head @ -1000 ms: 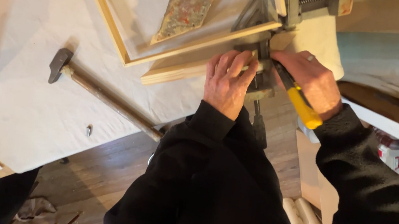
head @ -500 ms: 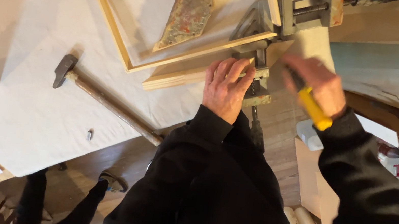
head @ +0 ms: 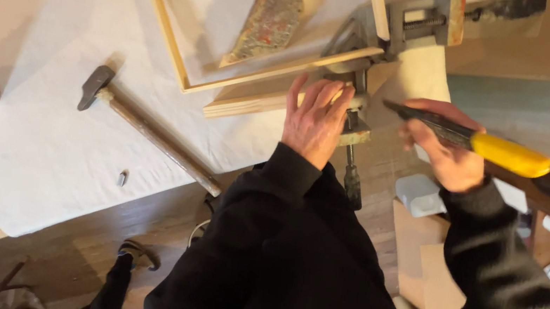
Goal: The person fits a wooden frame moulding piece against a corner clamp on the workbench, applies wood glue to the mitred joint, and tightens the corner clamp to hold the frame square. They then tap a fastener into the joint with a hammer and trim or adjust the joint with a utility knife while the clamped frame sits on the bench.
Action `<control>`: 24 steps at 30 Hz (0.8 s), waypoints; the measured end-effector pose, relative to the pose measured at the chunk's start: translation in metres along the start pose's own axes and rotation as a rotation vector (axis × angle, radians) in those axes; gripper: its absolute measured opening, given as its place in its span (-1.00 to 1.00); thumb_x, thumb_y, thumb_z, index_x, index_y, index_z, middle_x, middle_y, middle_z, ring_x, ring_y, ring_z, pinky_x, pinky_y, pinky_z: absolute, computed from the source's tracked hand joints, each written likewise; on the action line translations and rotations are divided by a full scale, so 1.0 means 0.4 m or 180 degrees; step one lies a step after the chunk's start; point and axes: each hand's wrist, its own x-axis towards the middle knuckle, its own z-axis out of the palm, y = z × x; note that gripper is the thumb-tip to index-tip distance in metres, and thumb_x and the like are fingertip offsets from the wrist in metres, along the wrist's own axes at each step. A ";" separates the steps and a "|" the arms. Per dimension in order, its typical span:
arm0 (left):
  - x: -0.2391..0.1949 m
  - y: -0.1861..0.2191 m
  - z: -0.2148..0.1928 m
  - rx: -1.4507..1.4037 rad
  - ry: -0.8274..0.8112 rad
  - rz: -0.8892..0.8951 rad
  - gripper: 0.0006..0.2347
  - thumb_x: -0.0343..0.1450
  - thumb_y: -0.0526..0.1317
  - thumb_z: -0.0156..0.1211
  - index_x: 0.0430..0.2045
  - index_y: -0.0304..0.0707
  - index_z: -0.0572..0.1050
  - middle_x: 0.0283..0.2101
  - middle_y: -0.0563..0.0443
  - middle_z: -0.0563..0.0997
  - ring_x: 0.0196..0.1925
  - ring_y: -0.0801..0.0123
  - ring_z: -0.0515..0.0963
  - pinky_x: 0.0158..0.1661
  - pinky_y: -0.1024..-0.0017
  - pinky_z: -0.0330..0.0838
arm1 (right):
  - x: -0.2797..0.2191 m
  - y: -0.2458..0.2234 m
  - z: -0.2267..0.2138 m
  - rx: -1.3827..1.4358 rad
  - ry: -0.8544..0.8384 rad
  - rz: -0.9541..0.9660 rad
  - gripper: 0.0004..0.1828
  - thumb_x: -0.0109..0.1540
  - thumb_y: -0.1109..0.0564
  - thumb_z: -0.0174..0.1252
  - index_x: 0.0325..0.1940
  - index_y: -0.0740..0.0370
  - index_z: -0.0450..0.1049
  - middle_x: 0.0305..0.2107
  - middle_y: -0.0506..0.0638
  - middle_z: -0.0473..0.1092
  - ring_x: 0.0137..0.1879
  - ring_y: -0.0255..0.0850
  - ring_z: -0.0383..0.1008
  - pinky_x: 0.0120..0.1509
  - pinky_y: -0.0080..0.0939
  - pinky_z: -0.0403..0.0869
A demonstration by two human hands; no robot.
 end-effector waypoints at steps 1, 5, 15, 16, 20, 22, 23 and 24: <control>-0.008 -0.002 -0.011 -0.0319 -0.0148 -0.0143 -0.52 0.23 -0.33 0.61 0.06 -0.24 0.60 0.04 -0.04 0.59 0.21 0.15 0.59 0.44 -0.14 0.16 | -0.012 0.003 0.005 0.0916 0.0149 0.0319 -0.59 0.40 0.28 0.11 0.32 0.54 0.36 -0.18 0.39 0.53 -0.16 -0.01 0.64 -0.22 -0.11 0.67; -0.073 0.025 -0.172 -0.2498 -0.0012 -0.1142 -0.51 0.30 -0.07 0.62 0.11 -0.11 0.59 -0.02 0.04 0.69 0.13 0.15 0.70 0.30 0.07 0.47 | -0.026 -0.064 0.145 0.2060 0.0190 0.0275 -0.68 0.38 0.15 0.19 0.14 0.41 0.44 -0.18 0.31 0.54 -0.22 -0.09 0.66 -0.37 -0.23 0.69; -0.454 -0.152 -0.622 -0.4048 0.1125 -0.2692 -0.95 0.52 -0.36 0.31 -0.32 -0.28 0.68 -0.34 0.09 0.64 -0.32 0.53 0.53 -0.21 0.59 0.44 | 0.065 -0.268 0.575 0.1911 -0.2018 0.0688 -0.79 0.35 0.32 0.02 0.02 0.33 0.52 -0.11 0.14 0.54 -0.16 -0.16 0.52 -0.02 -0.22 0.54; -0.533 -0.178 -0.645 -0.4083 0.1557 -0.2698 -0.92 0.55 -0.38 0.25 -0.25 -0.24 0.69 -0.17 -0.06 0.77 -0.19 0.40 0.74 -0.05 0.52 0.64 | 0.063 -0.268 0.618 0.1874 -0.2036 0.1027 -0.78 0.37 0.32 -0.06 -0.02 0.32 0.51 -0.12 0.19 0.55 -0.10 -0.12 0.52 0.08 -0.15 0.56; -0.905 -0.282 -0.664 -0.2796 0.2899 -0.3856 -0.84 0.55 -0.28 0.24 -0.38 -0.35 0.68 -0.52 -0.21 0.71 -0.40 0.30 0.69 -0.17 0.37 0.58 | 0.129 -0.433 0.988 0.0219 -0.2414 -0.0298 -0.76 0.48 0.26 0.02 -0.08 0.35 0.62 -0.25 0.18 0.56 -0.07 -0.09 0.55 0.18 -0.03 0.55; -1.038 -0.289 -0.673 -0.2502 0.3023 -0.3764 -0.64 0.70 -0.26 -0.04 -0.55 -0.29 0.50 -0.66 -0.08 0.48 -0.53 0.41 0.43 -0.30 0.50 0.37 | 0.159 -0.434 1.166 -0.1111 -0.2740 -0.1896 -0.64 0.30 0.39 0.19 0.21 0.39 0.49 -0.19 0.25 0.54 -0.14 0.20 0.59 0.16 0.28 0.53; -1.043 -0.273 -0.674 -0.2527 0.3001 -0.3741 -0.64 0.70 -0.26 -0.04 -0.55 -0.29 0.50 -0.66 -0.08 0.48 -0.53 0.41 0.43 -0.30 0.50 0.37 | 0.166 -0.324 1.275 -0.1130 -0.2706 -0.1895 -0.64 0.30 0.39 0.19 0.21 0.39 0.49 -0.19 0.25 0.54 -0.14 0.20 0.59 0.16 0.28 0.53; -1.046 -0.256 -0.671 -0.2352 0.3088 -0.3796 -0.51 0.72 -0.22 -0.11 -0.74 -0.23 0.38 -0.74 -0.04 0.36 -0.63 0.40 0.38 -0.43 0.54 0.30 | 0.176 -0.222 1.365 -0.1885 -0.2391 -0.2752 -0.57 0.27 0.22 0.29 0.23 0.25 0.46 -0.15 0.19 0.49 -0.05 0.15 0.55 0.18 0.31 0.44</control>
